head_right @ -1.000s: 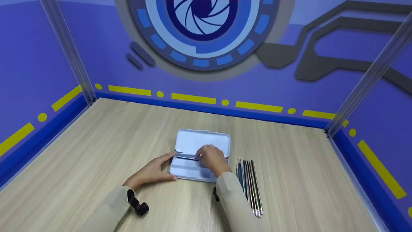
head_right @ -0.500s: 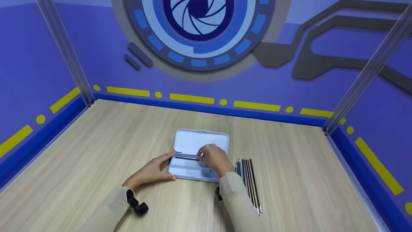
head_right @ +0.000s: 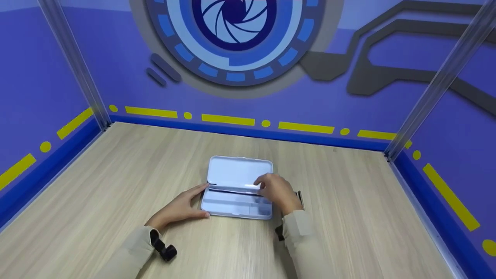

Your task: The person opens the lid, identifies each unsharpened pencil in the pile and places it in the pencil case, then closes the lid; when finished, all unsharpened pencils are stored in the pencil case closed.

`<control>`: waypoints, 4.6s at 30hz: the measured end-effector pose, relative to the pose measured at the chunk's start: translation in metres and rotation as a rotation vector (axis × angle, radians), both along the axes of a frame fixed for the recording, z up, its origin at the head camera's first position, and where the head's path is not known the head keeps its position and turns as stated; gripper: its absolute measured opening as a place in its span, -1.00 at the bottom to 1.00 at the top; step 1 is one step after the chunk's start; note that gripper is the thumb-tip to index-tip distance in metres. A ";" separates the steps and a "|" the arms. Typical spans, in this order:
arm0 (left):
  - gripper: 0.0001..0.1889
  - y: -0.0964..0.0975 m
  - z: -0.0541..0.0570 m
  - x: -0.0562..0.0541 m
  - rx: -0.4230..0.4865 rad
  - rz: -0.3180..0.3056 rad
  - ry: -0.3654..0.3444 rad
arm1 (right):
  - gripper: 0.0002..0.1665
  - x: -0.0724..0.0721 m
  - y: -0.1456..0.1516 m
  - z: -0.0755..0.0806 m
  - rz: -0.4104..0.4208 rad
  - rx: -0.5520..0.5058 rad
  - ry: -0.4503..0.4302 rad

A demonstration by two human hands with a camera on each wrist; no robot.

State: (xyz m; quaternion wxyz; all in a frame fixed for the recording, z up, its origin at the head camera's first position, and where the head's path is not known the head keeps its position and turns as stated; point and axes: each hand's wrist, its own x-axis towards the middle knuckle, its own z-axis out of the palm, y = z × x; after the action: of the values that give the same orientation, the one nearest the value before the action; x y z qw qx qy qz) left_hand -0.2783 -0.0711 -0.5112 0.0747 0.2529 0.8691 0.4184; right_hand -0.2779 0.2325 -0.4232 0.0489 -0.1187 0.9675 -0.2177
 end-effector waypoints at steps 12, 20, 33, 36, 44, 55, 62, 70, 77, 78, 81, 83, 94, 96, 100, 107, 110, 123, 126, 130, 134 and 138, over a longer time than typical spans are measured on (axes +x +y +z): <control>0.06 -0.003 0.001 0.001 0.014 0.005 -0.004 | -0.65 0.011 0.046 0.003 -0.001 -0.051 -0.036; 0.08 -0.003 -0.003 0.003 0.014 0.013 -0.009 | -0.60 0.022 0.073 0.002 -0.032 -0.063 -0.064; 0.07 0.000 0.000 0.002 0.012 0.004 -0.004 | -0.48 0.041 0.113 -0.003 -0.078 -0.068 -0.144; 0.07 0.001 0.002 0.001 0.010 0.001 -0.006 | -0.46 0.043 0.118 -0.004 -0.060 -0.063 -0.159; 0.06 0.000 0.003 0.002 0.006 -0.007 0.009 | -0.43 0.046 0.123 -0.008 -0.069 -0.085 -0.251; 0.06 -0.001 0.003 0.002 0.001 0.004 -0.014 | -0.40 0.049 0.125 -0.016 -0.108 -0.128 -0.303; 0.06 -0.001 0.004 0.004 0.006 0.006 -0.009 | -0.38 0.049 0.123 -0.020 -0.178 -0.161 -0.307; 0.06 0.003 0.004 0.002 0.004 0.002 -0.016 | -0.38 0.050 0.125 -0.022 -0.218 -0.183 -0.304; 0.05 0.004 0.004 0.002 0.009 -0.005 -0.030 | -0.38 0.051 0.126 -0.020 -0.198 -0.176 -0.303; 0.05 0.004 0.003 0.003 0.012 -0.006 -0.033 | -0.37 0.051 0.126 -0.020 -0.190 -0.176 -0.307; 0.05 0.002 0.002 0.004 0.012 -0.010 -0.034 | -0.36 0.050 0.126 -0.020 -0.193 -0.177 -0.322; 0.05 0.001 0.002 0.004 0.012 -0.011 -0.029 | -0.36 0.049 0.126 -0.020 -0.184 -0.172 -0.320; 0.04 0.000 0.004 0.001 -0.019 -0.001 -0.007 | -0.49 0.046 0.118 -0.011 -0.189 -0.184 -0.228; 0.04 0.000 0.004 0.001 -0.017 -0.004 -0.005 | -0.52 0.045 0.115 -0.009 -0.179 -0.190 -0.205; 0.04 0.001 0.004 0.000 -0.005 -0.019 0.018 | -0.56 0.043 0.109 -0.004 -0.152 -0.195 -0.160; 0.05 0.001 0.002 -0.001 -0.008 -0.020 0.016 | -0.60 0.034 0.092 0.006 -0.119 -0.186 -0.102; 0.05 0.001 0.001 0.000 -0.009 -0.020 0.014 | -0.63 0.029 0.086 0.010 -0.099 -0.183 -0.082; 0.06 0.000 0.003 0.002 -0.007 -0.008 -0.008 | -0.71 0.011 0.049 0.019 -0.002 -0.166 -0.033; 0.06 0.000 0.003 0.003 -0.001 -0.010 -0.005 | -0.72 0.007 0.040 0.018 0.024 -0.175 -0.020; 0.05 0.000 0.002 0.003 0.011 0.000 -0.021 | -0.73 0.003 0.030 0.017 0.042 -0.177 -0.004; 0.06 0.000 0.004 0.002 0.010 0.010 -0.035 | -0.73 -0.001 0.020 0.017 0.062 -0.187 -0.005; 0.06 0.000 0.005 0.002 0.009 0.008 -0.038 | -0.74 -0.004 0.009 0.018 0.087 -0.192 -0.006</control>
State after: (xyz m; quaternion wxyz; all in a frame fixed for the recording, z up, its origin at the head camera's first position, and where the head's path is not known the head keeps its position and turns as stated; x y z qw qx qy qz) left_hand -0.2759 -0.0712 -0.5062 0.0881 0.2416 0.8667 0.4275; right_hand -0.2820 0.2416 -0.4051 0.0495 -0.1643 0.9360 -0.3072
